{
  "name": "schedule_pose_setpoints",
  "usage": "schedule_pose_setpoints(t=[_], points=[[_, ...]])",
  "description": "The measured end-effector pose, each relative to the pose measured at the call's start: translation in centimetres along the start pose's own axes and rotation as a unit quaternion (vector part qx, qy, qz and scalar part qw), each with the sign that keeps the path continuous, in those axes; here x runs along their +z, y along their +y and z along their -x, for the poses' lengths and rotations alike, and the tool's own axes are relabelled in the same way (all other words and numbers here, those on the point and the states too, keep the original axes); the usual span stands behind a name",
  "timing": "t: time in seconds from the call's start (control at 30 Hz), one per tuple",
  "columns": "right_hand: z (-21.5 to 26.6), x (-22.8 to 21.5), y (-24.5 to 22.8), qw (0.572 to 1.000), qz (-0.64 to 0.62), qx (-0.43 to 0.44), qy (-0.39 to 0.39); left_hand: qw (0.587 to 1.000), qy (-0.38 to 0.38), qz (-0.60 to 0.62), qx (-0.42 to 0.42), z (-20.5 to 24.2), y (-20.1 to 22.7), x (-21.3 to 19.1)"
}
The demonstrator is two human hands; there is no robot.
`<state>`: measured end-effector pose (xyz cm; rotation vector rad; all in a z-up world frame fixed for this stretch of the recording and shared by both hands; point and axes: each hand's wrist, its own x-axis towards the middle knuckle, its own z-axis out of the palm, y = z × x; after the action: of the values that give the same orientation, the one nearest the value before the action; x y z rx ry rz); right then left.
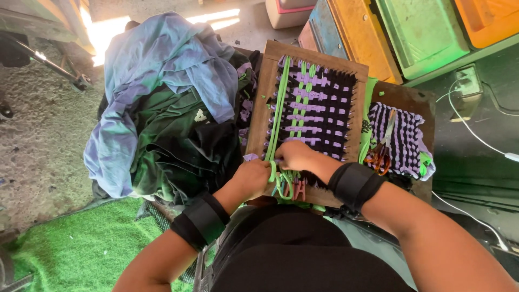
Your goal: The person weaves a small mat on a wooden loom frame by hand, pulling strips of fabric through the loom and securing them with clothespins.
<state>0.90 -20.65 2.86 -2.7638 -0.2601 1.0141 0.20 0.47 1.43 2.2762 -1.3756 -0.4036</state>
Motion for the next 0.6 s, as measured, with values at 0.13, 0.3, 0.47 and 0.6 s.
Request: schedule_pose_setpoints(t=[0.13, 0.3, 0.47, 0.6], points=[[-0.6, -0.9, 1.9, 0.989, -0.132, 0.004, -0.061, 0.998, -0.011, 0.045, -0.029, -0.2, 0.3, -0.9], [-0.2, -1.6, -0.8, 0.989, -0.107, 0.046, -0.087, 0.999, 0.014, 0.053, -0.001, -0.4, 0.0, -0.6], [0.1, -0.2, -0.8, 0.989, 0.147, -0.014, -0.008, 0.993, -0.049, 0.069, -0.085, -1.1, 0.1, -1.3], [0.0, -1.5, 1.8, 0.985, -0.17, 0.035, -0.021, 0.997, -0.02, 0.063, -0.043, -1.2, -0.5, -0.6]])
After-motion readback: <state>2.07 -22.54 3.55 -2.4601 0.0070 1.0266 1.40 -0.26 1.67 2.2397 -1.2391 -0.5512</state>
